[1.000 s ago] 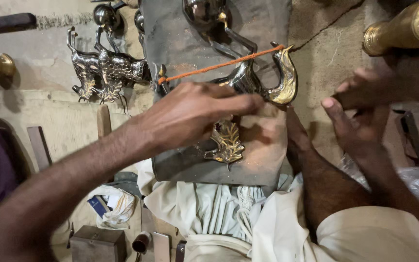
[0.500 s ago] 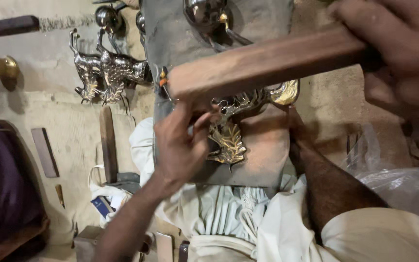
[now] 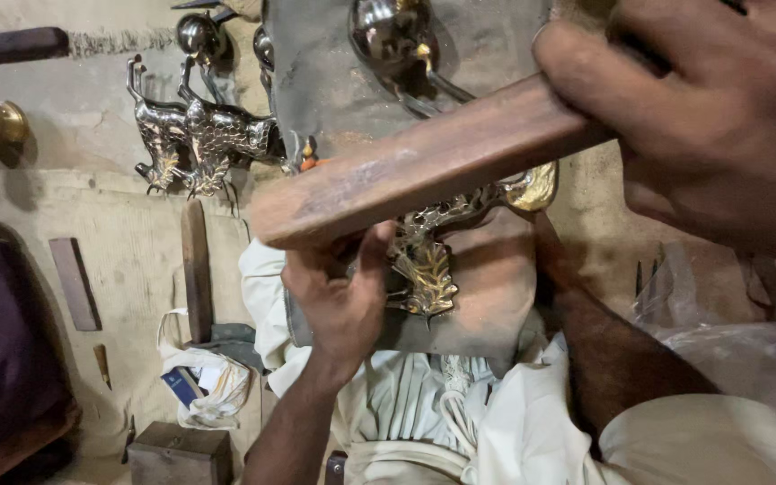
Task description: The person sits on the floor with a brass ornamental figurine resting on a cushioned pad on their lap. They hold a small punch against the metal surface and repeatedly strike it with a wooden mallet, repositioning the punch to work different areas of the ornament's details.
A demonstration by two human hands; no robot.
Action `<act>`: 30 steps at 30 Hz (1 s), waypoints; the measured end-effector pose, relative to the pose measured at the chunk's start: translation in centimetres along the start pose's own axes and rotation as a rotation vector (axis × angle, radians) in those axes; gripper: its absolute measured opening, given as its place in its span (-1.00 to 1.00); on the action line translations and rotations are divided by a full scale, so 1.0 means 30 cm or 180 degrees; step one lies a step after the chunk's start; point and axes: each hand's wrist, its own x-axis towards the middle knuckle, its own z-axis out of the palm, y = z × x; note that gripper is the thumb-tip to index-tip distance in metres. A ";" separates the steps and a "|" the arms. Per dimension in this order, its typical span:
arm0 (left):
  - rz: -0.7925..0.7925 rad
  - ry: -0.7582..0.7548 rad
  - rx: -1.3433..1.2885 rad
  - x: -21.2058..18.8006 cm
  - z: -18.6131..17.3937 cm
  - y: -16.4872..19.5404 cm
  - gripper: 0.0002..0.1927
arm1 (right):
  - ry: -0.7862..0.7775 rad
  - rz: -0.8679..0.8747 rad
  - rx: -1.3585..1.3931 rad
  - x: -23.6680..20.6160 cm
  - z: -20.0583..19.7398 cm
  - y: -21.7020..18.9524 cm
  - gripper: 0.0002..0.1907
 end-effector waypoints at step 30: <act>0.0398 -0.0697 0.0531 0.157 -0.104 0.001 -0.67 | -0.0132 0.0661 0.0678 0.090 0.033 -0.044 -0.23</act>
